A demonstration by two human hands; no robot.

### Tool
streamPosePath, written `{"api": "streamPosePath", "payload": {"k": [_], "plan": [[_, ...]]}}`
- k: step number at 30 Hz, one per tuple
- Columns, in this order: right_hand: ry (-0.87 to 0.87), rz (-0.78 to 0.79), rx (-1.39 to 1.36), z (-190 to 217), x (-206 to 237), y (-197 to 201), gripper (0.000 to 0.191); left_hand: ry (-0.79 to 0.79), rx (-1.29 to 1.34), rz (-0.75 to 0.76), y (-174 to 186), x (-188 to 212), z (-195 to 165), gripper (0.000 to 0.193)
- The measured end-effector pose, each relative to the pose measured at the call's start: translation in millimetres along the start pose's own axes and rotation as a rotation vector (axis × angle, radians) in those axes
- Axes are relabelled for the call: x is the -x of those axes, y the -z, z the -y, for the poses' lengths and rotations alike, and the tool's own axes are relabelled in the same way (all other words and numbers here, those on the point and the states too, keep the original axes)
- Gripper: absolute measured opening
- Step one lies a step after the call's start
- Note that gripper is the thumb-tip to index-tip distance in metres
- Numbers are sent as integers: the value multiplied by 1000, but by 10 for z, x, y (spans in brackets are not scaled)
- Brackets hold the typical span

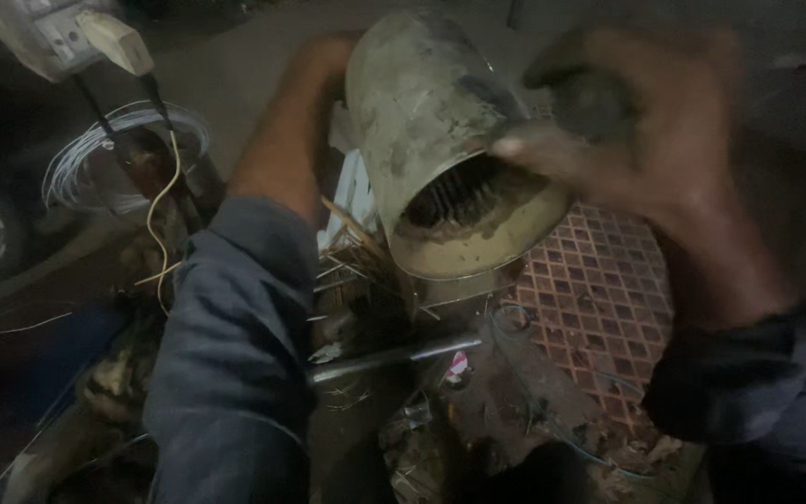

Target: The person works on a cylindrical metal housing set on a cluttered workbench, holding it steady while using a handled tool to work inside it. They pull out internal metal components and debris by hand, place the extracted pieces on the bench, and sort through the small metal parts with both hands.

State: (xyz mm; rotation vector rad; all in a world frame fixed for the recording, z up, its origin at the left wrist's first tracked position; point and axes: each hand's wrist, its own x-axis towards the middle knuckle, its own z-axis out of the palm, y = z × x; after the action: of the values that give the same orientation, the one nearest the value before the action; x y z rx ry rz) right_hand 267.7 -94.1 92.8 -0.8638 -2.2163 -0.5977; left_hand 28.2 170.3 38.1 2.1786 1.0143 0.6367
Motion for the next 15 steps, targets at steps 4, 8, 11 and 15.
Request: {"api": "streamPosePath", "payload": {"k": [4, 8, 11, 15], "plan": [[145, 36, -117, -51, -231, -97, 51, -31, 19, 28, -47, -36, 43, 38], [111, 10, -186, -83, -182, -125, 48, -41, 33, -18, -30, -8, 55, 39], [113, -13, -205, -107, -129, -122, 50, -49, 61, -115, 41, 13, 87, 41], [47, -39, -200, -76, -71, -154, 49, -107, 197, -393, 188, 153, 261, 43]]}}
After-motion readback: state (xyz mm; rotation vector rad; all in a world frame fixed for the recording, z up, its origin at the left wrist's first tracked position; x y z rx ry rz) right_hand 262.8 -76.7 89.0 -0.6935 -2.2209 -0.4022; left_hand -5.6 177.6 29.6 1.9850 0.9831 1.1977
